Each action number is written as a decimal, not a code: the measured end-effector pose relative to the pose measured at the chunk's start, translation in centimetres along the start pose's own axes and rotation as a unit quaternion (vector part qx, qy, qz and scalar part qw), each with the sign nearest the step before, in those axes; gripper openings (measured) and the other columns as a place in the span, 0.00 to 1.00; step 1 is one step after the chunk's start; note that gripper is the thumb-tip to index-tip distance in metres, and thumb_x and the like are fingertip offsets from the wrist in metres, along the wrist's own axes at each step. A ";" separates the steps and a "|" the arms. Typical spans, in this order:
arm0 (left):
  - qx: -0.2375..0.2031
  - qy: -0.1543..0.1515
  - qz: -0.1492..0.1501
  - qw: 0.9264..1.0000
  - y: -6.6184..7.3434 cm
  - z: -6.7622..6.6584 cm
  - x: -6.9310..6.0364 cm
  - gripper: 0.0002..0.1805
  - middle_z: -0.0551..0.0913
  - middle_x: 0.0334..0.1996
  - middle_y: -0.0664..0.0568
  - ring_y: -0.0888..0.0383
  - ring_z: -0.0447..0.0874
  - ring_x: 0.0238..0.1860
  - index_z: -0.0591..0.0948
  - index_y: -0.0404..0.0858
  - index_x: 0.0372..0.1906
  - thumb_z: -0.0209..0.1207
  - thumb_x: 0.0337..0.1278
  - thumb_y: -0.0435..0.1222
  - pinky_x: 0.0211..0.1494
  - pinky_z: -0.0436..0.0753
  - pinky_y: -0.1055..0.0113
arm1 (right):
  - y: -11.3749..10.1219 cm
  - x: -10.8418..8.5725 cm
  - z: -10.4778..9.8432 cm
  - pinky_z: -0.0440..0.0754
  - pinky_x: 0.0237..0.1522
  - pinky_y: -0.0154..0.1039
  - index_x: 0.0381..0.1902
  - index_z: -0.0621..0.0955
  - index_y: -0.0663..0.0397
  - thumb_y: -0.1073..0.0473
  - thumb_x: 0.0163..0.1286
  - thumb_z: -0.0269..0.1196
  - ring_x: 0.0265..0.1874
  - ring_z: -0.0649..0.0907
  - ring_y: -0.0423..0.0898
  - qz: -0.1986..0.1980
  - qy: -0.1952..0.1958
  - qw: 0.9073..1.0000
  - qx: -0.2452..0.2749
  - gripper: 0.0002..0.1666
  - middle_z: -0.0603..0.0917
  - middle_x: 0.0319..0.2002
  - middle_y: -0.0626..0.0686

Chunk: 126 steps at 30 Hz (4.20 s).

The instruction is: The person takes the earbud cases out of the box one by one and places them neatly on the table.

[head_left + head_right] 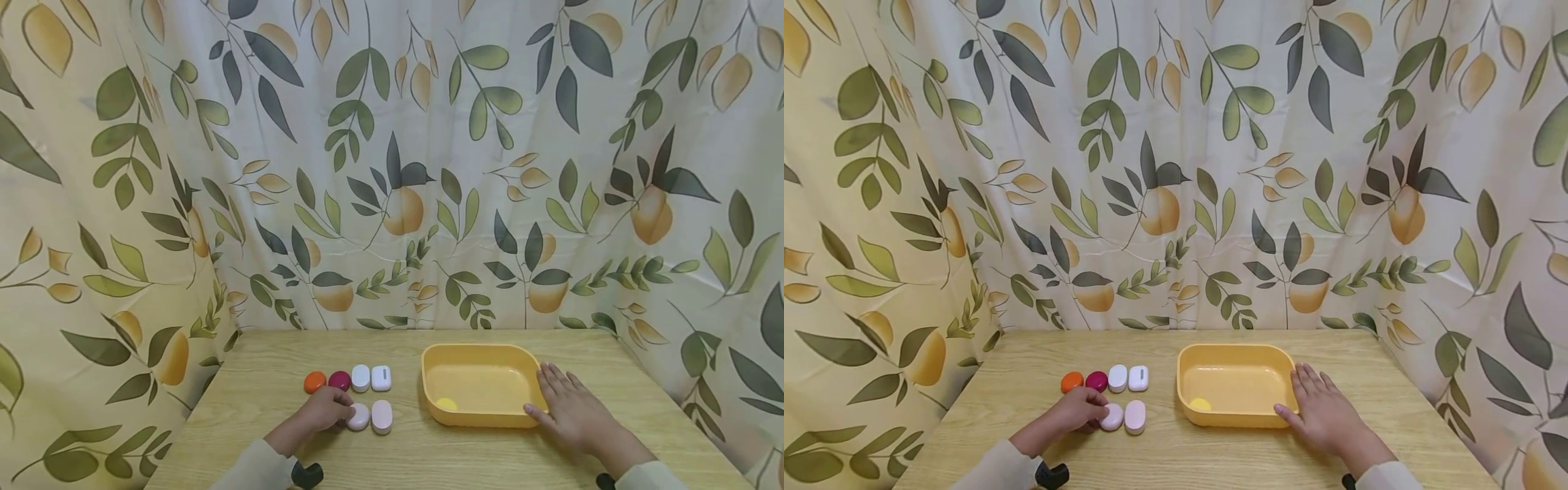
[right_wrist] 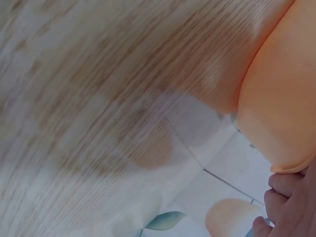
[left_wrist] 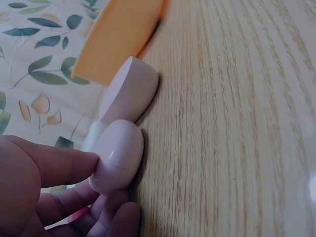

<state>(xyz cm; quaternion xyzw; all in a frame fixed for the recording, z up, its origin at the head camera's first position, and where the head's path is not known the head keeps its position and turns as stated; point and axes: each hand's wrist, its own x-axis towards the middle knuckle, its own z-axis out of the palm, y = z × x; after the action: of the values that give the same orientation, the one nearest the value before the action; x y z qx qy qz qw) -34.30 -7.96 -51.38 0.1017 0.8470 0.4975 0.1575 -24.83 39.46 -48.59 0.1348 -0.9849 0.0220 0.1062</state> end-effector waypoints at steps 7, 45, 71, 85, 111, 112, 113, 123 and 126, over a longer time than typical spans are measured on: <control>0.007 -0.001 -0.005 1.000 -0.1 0.0 -0.1 0.06 0.81 0.27 0.49 0.57 0.81 0.28 0.81 0.31 0.37 0.65 0.57 0.31 0.30 0.84 0.63 | -0.1 -0.1 -0.2 0.54 0.67 0.63 0.67 0.62 0.77 0.34 0.74 0.47 0.69 0.58 0.68 0.001 -0.005 1.000 0.006 0.49 0.59 0.70 0.72; -0.028 -0.053 0.065 0.996 5.8 2.3 4.0 0.05 0.81 0.31 0.48 0.54 0.81 0.30 0.82 0.34 0.38 0.63 0.61 0.33 0.34 0.85 0.62 | 0.1 0.2 -0.2 0.52 0.68 0.63 0.68 0.60 0.78 0.35 0.75 0.47 0.69 0.57 0.69 0.007 -0.020 0.999 0.031 0.49 0.56 0.70 0.73; -0.027 -0.094 0.141 0.985 10.0 8.0 7.9 0.03 0.80 0.27 0.52 0.58 0.78 0.26 0.83 0.37 0.37 0.63 0.62 0.33 0.28 0.84 0.63 | 0.2 0.4 -0.4 0.56 0.66 0.64 0.67 0.62 0.78 0.34 0.74 0.47 0.69 0.57 0.69 0.006 -0.012 1.000 0.029 0.49 0.58 0.70 0.72; 0.037 -0.096 0.213 0.972 12.5 9.7 8.7 0.07 0.80 0.27 0.56 0.57 0.81 0.25 0.83 0.37 0.42 0.63 0.63 0.36 0.26 0.84 0.66 | -0.1 0.2 -0.6 0.56 0.66 0.65 0.67 0.62 0.77 0.35 0.74 0.48 0.69 0.57 0.68 0.011 0.000 0.999 0.036 0.48 0.59 0.70 0.72; 0.283 -0.173 0.198 0.922 14.6 12.9 9.1 0.07 0.78 0.22 0.59 0.63 0.76 0.18 0.84 0.39 0.39 0.67 0.58 0.37 0.19 0.77 0.73 | 0.0 -0.1 0.1 0.56 0.67 0.63 0.68 0.63 0.75 0.36 0.74 0.49 0.69 0.58 0.66 0.025 0.006 0.999 0.032 0.46 0.59 0.70 0.70; 0.301 -0.180 0.190 0.917 14.8 13.0 9.1 0.08 0.78 0.21 0.58 0.63 0.76 0.18 0.84 0.40 0.40 0.67 0.58 0.38 0.19 0.77 0.73 | -0.1 -0.1 0.1 0.56 0.67 0.63 0.68 0.63 0.75 0.36 0.74 0.49 0.69 0.58 0.66 0.026 0.005 0.999 0.032 0.46 0.60 0.70 0.70; 0.316 -0.189 0.182 0.912 15.0 13.1 9.0 0.09 0.78 0.21 0.57 0.63 0.76 0.18 0.84 0.40 0.41 0.67 0.58 0.39 0.19 0.77 0.72 | -0.1 -0.1 0.2 0.56 0.67 0.63 0.68 0.63 0.74 0.36 0.74 0.49 0.69 0.58 0.66 0.026 0.005 0.999 0.032 0.46 0.60 0.70 0.70; 0.358 -0.217 0.138 0.897 15.3 13.7 8.9 0.10 0.76 0.18 0.55 0.61 0.73 0.17 0.84 0.40 0.41 0.67 0.58 0.40 0.21 0.76 0.71 | -0.2 -0.1 0.1 0.55 0.68 0.62 0.68 0.63 0.74 0.36 0.75 0.49 0.70 0.58 0.65 0.027 -0.001 0.999 0.029 0.46 0.58 0.71 0.69; 0.391 -0.221 0.143 0.882 15.4 13.8 8.9 0.08 0.74 0.16 0.56 0.62 0.70 0.16 0.83 0.41 0.33 0.67 0.59 0.41 0.19 0.73 0.71 | -0.3 -0.2 0.1 0.55 0.68 0.62 0.68 0.63 0.74 0.36 0.75 0.49 0.70 0.58 0.65 0.028 -0.002 0.999 0.031 0.46 0.58 0.71 0.69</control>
<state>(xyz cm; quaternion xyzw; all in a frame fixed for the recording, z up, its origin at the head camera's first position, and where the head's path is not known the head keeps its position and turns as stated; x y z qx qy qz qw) -37.26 13.62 -45.72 0.3821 0.8924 0.1072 0.2149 -24.59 39.25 -48.68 0.1104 -0.9873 0.0549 0.0998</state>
